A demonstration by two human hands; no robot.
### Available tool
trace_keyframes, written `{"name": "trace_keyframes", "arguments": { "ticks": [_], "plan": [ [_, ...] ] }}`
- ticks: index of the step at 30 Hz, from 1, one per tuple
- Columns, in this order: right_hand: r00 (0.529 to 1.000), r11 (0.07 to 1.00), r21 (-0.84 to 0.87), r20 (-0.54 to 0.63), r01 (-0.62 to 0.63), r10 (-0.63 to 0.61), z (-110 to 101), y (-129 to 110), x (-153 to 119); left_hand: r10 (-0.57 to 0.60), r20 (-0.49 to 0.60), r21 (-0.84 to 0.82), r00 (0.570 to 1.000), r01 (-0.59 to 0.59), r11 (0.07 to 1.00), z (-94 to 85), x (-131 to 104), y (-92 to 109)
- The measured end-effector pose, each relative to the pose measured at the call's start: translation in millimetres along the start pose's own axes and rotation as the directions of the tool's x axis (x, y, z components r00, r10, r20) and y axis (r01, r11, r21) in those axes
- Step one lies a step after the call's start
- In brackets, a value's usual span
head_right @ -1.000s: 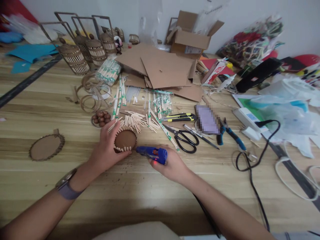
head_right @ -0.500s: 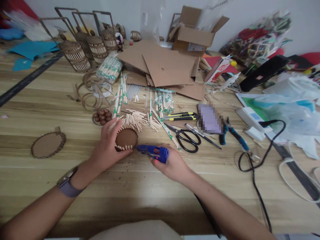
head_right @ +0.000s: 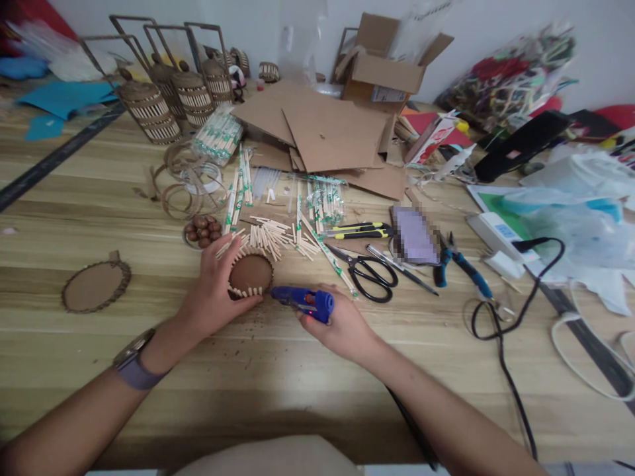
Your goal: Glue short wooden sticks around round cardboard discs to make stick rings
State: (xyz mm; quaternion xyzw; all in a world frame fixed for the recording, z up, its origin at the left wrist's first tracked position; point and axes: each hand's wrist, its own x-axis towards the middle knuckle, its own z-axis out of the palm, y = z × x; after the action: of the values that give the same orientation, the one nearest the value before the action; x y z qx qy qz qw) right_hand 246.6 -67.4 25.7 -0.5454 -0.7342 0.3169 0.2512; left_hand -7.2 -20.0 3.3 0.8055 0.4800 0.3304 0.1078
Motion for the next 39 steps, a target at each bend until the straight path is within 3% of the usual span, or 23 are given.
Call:
{"name": "trace_keyframes", "arguments": {
  "ticks": [8, 13, 16, 19, 24, 29, 32, 36, 39],
  "plan": [
    [0.999, 0.999, 0.005, -0.019, -0.037, 0.037, 2.1, -0.5, -1.0, 0.002, 0.025, 0.019, 1.0, -0.002, 1.0, -1.5, 0.5, 0.8],
    [0.992, 0.969, 0.21, 0.025, -0.128, 0.126, -5.8, -1.7, 0.7, -0.004, 0.03, 0.021, 1.0, 0.004, 1.0, -2.0, 1.0, 3.0],
    [0.981, 0.928, 0.328, 0.136, -0.178, 0.14, -18.1, -4.2, 0.5, -0.001, 0.028, 0.015, 1.0, 0.001, 1.0, -1.8, 1.1, 2.3],
    [0.926, 0.851, 0.424, 0.337, -0.311, 0.171, -27.6, -7.3, -0.9, 0.017, 0.014, 0.004, 1.0, -0.018, 1.0, -1.7, 0.9, 0.3],
    [0.829, 0.842, 0.344, 0.524, -0.416, 0.196, -28.0, -15.6, -3.4, 0.019, 0.007, 0.005, 1.0, -0.019, 1.0, -1.3, 0.0, -1.0],
    [0.881, 0.897, 0.261, 0.411, -0.358, 0.232, -23.7, -21.7, -3.5, 0.009, 0.012, 0.023, 1.0, -0.009, 1.0, -0.1, -0.6, -0.1],
    [0.885, 0.947, 0.135, 0.413, -0.291, 0.213, -25.9, -20.2, -0.8, 0.019, 0.006, 0.019, 1.0, -0.019, 1.0, 0.3, -0.5, -1.0],
    [0.904, 0.999, 0.004, 0.426, -0.047, 0.041, -36.0, -17.7, 8.0, 0.027, 0.003, 0.001, 1.0, -0.027, 1.0, 0.6, -0.4, -2.7],
    [0.913, 0.986, -0.136, 0.406, 0.097, -0.034, -44.6, -20.7, 22.6, 0.014, 0.018, -0.002, 1.0, -0.014, 1.0, 0.9, -0.2, -2.8]
  ]
}}
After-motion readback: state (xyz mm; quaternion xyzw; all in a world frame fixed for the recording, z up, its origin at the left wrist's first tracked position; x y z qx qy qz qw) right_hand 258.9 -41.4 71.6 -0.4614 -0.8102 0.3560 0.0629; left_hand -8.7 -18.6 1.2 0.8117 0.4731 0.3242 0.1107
